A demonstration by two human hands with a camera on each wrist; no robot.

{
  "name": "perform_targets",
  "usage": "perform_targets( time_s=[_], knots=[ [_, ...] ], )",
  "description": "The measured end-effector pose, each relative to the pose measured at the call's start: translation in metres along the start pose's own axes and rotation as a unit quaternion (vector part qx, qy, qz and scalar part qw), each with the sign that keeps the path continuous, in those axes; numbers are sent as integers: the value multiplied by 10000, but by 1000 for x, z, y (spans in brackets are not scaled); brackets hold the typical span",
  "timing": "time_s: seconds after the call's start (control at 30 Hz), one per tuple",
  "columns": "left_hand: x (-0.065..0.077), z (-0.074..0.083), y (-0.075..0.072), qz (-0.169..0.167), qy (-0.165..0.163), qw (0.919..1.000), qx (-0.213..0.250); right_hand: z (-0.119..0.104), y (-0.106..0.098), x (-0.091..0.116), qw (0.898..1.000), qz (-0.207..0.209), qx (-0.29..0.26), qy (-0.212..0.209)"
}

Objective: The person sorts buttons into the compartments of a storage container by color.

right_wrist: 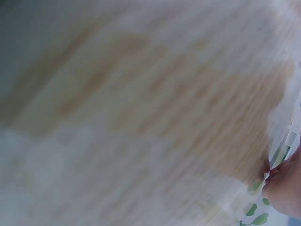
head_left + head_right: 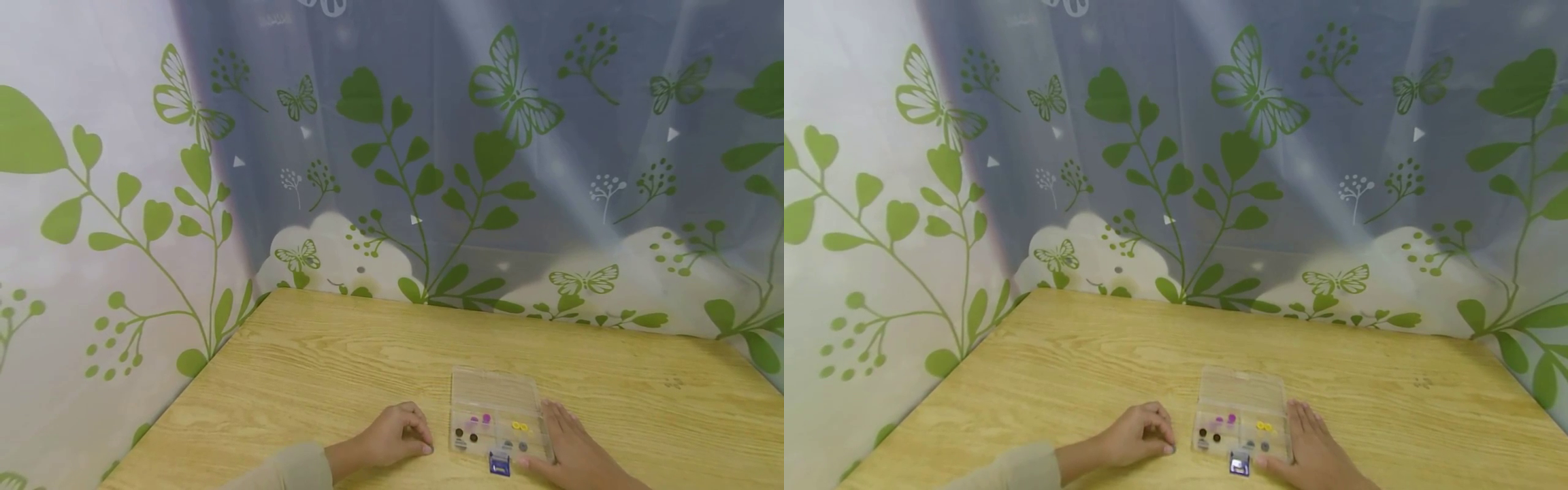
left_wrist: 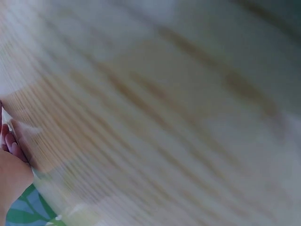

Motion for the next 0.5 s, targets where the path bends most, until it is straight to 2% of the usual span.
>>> perform_targets(
  time_s=[0.5],
  knots=[
    [-1,1,0,91,-1,10000,23,-2,-2,1,10000,7,-57,17]
  ],
)
Point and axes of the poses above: each hand's wrist, its own x-axis away from the middle knuckle, its own y-axis out of the palm, z = x × y, the point moved 2 cm from there along -x, towards the middle knuckle, and after that the axes turned 14 degrees about z, right-handed, at the moved point
